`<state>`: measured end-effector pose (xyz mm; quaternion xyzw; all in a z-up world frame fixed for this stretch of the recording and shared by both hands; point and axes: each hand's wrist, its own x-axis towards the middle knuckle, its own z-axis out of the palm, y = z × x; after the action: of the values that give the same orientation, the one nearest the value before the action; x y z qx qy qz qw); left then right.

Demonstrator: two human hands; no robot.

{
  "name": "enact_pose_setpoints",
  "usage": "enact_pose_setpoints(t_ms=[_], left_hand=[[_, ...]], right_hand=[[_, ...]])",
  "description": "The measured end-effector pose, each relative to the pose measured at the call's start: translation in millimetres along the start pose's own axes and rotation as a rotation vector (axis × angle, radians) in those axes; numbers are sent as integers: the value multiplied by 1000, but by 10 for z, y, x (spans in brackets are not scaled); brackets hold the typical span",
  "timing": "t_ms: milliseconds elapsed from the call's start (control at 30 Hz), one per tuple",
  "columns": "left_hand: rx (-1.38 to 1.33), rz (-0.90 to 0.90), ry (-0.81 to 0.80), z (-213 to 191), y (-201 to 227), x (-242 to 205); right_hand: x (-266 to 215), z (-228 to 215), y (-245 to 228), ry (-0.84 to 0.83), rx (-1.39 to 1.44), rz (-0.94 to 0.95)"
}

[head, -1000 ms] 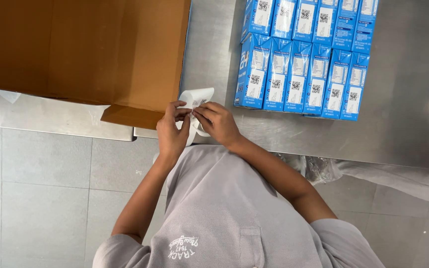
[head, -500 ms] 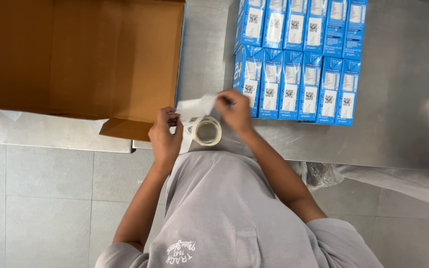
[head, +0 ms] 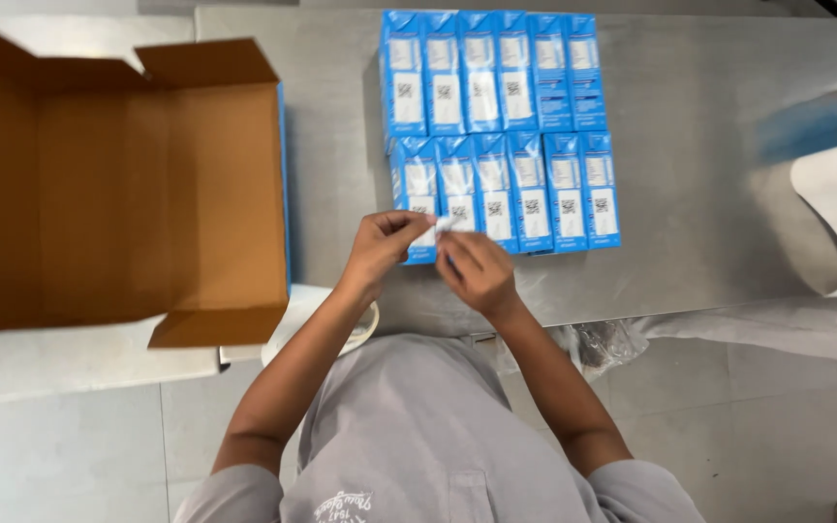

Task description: The person places blue cartons into a cardboard box and then applies labels from a roll onto the cartons arranged on a metal table. The person tears off individual labels and sticks them onto the top of each carton.

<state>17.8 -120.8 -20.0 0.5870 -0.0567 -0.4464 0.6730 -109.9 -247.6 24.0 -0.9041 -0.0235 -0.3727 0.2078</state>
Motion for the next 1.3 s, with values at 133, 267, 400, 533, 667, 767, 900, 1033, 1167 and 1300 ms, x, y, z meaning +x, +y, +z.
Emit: enact_pose_setpoints(t_ms=[133,267,400,533,667,767,900,1033,1167,1300], left_hand=[[67,21,-50,134,158,48],[256,171,65,130,-25,144],[196,-246,2,203,70,133],[377,-21,32,176,-49,199],[67,-379,-111,248,90,264],[-94,-380,-166,286,42,338],[21,-141,-134,372,10,443],[46,89,-112,476,135,493],[100,187,-155,578,181,599],[172,183,-182,708,100,712]], right_hand=[[-148,-135,184,-81,-64,-40],[-119,-202,313,-63,-117,-12],[-103,-156,429,-44,-167,-61],[-63,-137,510,-52,-198,-88],[-30,-173,570,-37,-218,-86],[-63,-197,555,-43,-229,-99],[-131,-277,565,-67,-199,-98],[-198,-366,641,-59,-45,10],[-356,-236,1028,-13,558,759],[-167,-167,1388,216,1184,1403]])
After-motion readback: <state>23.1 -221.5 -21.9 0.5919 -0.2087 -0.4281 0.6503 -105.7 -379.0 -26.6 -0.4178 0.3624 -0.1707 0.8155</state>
